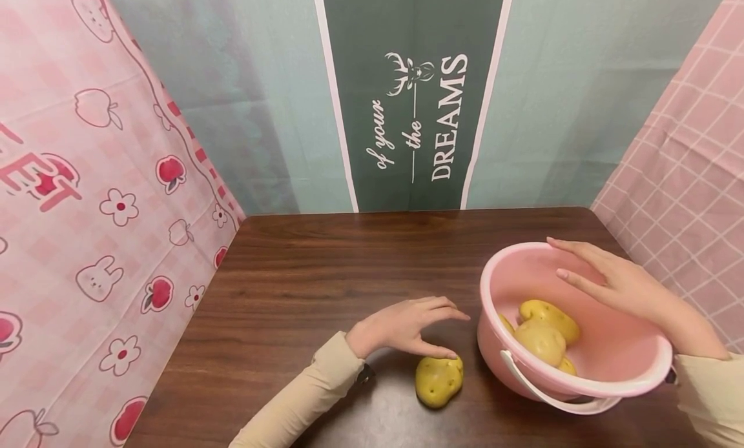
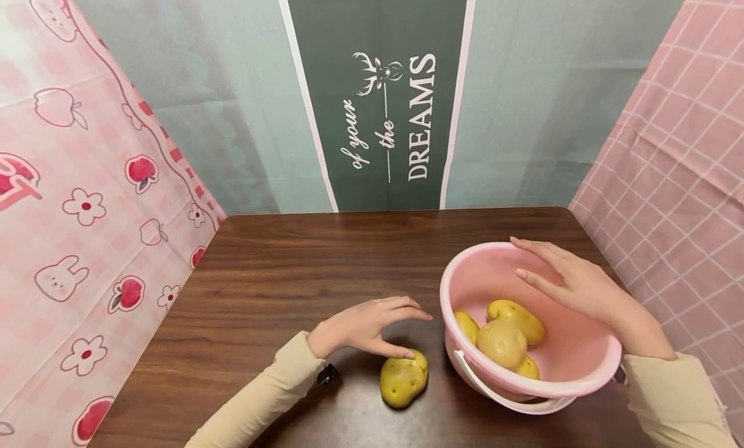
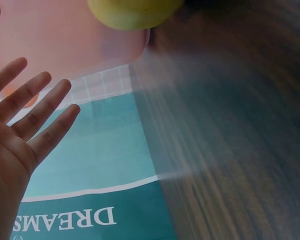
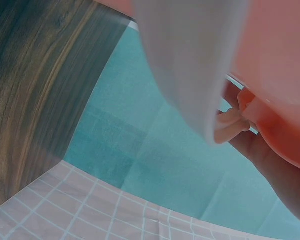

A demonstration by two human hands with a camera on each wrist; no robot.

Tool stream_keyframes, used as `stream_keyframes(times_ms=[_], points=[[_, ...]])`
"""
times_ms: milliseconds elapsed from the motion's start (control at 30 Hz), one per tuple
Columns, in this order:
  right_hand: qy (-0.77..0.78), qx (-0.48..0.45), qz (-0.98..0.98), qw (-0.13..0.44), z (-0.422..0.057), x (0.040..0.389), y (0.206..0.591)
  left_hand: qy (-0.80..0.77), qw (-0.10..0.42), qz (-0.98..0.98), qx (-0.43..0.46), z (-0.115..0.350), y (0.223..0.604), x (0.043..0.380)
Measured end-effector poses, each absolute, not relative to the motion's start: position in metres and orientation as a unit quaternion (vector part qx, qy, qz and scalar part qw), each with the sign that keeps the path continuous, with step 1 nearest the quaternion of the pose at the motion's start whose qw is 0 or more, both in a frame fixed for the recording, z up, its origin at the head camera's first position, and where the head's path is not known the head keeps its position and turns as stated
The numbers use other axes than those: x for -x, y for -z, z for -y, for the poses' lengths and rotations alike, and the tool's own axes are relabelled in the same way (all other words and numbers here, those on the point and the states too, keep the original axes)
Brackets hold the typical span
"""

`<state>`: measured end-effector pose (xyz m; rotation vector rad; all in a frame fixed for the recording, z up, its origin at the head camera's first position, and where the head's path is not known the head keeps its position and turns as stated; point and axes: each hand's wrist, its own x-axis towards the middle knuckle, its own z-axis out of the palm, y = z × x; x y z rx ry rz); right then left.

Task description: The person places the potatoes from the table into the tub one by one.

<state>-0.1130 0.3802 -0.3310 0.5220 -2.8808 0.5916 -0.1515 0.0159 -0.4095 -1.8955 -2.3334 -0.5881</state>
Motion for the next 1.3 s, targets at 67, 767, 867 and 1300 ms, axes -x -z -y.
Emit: stream_keyframes(times_ms=[67,767,867,1300], points=[[-0.198,-0.173,0.962,0.075,-0.380,0.113,0.331,0.188,0.035,0.763,0.617,-0.015,0.411,0.150],[-0.195,-0.174,0.962,0.079,-0.380,0.112,0.331,0.193,-0.018,0.757,0.624,-0.015,0.424,0.143],[-0.196,-0.174,0.962,0.079,-0.380,0.112,0.331,0.194,-0.028,0.757,0.624,-0.015,0.427,0.141],[-0.196,-0.177,0.961,0.080,-0.380,0.113,0.331,0.187,-0.044,0.761,0.620,-0.015,0.436,0.134]])
